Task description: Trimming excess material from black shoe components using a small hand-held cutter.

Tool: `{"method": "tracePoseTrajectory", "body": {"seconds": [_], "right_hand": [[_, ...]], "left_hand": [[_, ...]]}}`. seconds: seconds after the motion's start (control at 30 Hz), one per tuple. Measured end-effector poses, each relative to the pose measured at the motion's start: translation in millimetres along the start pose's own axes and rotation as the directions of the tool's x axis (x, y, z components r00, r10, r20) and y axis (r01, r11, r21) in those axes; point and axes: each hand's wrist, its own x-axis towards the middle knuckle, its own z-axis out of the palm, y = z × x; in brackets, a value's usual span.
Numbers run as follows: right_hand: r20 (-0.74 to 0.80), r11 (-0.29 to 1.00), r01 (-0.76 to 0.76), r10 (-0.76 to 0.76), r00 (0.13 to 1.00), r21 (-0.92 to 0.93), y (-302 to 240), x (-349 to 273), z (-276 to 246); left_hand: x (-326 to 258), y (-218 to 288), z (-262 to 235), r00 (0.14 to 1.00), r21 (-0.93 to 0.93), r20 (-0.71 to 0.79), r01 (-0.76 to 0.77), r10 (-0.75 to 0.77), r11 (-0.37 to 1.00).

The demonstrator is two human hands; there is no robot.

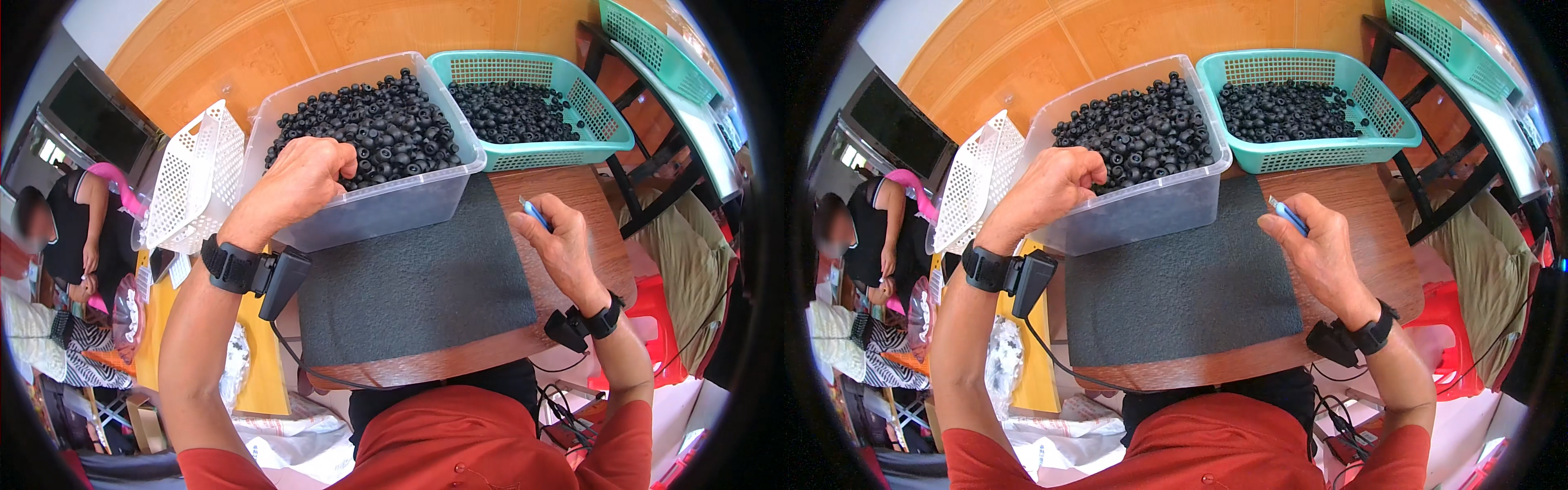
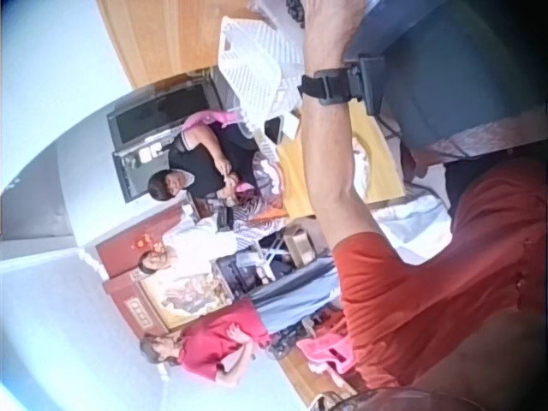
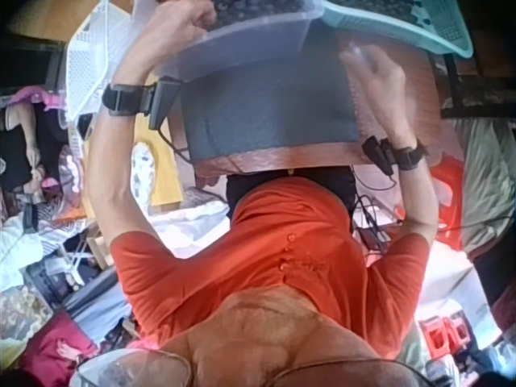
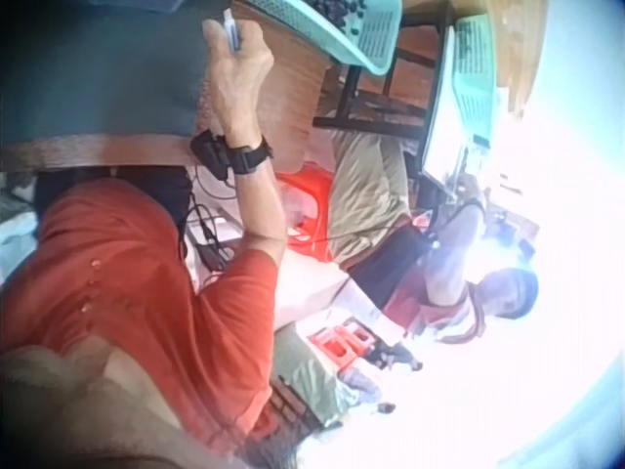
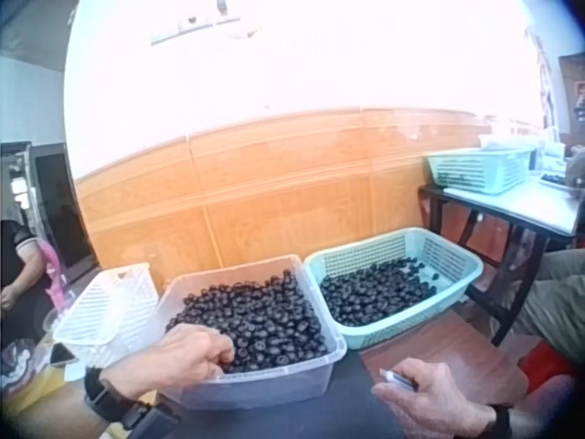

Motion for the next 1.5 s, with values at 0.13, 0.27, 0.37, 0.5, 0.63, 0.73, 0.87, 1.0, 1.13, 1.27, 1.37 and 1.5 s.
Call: {"method": "tracePoseTrajectory", "body": {"seconds": [0.13, 0.27, 0.37, 0.5, 0.63, 0.73, 0.87, 1.0, 1.13, 1.27, 1.37, 1.5], "right_hand": [[0.022, 0.999, -0.033, 0.033, 0.999, 0.002, -1, -10, 1], [0.013, 0.997, -0.027, 0.026, 1.0, 0.071, -5, -25, 3], [0.029, 0.996, -0.003, 0.001, 1.0, 0.089, -10, -36, 8], [0.054, 0.99, 0.106, -0.111, 0.992, 0.091, -19, -46, 22], [0.105, 0.97, 0.223, -0.233, 0.967, 0.097, -27, -53, 35], [0.125, 0.955, 0.275, -0.288, 0.95, 0.108, -32, -60, 43], [0.073, 0.922, 0.361, -0.373, 0.925, 0.138, -24, -69, 59], [0.054, 0.9, 0.393, -0.409, 0.911, 0.187, -21, -76, 63], [0.042, 0.9, 0.411, -0.421, 0.906, 0.143, -19, -82, 63], [0.053, 0.894, 0.439, -0.445, 0.894, 0.095, -17, -85, 62], [0.036, 0.884, 0.457, -0.462, 0.886, 0.097, -13, -85, 65], [0.032, 0.896, 0.44, -0.442, 0.897, 0.057, -14, -86, 65]], "left_hand": [[-8, -8, 1, 0.996, -0.037, -0.09, 0.008, -0.012, 0.999], [-26, 4, -15, 0.971, -0.398, -0.191, 0.056, -0.142, 0.916], [-47, 31, -12, 0.965, -0.817, -0.19, -0.055, -0.178, 0.575], [-70, 67, 26, 0.967, -0.95, -0.113, -0.037, -0.231, 0.309], [-91, 80, 72, 0.97, -0.996, -0.03, -0.049, -0.241, -0.074], [-99, 91, 92, 0.972, -0.975, 0.037, -0.015, -0.231, -0.22], [-103, 102, 109, 0.972, -0.939, 0.093, 0.013, -0.218, -0.343], [-107, 110, 116, 0.967, -0.923, 0.134, 0.041, -0.218, -0.383], [-109, 116, 122, 0.961, -0.924, 0.124, 0.021, -0.246, -0.381], [-110, 118, 128, 0.962, -0.914, 0.149, 0.045, -0.23, -0.404], [-110, 116, 133, 0.966, -0.884, 0.153, 0.039, -0.207, -0.466], [-112, 118, 137, 0.968, -0.902, 0.15, 0.051, -0.201, -0.429]]}}
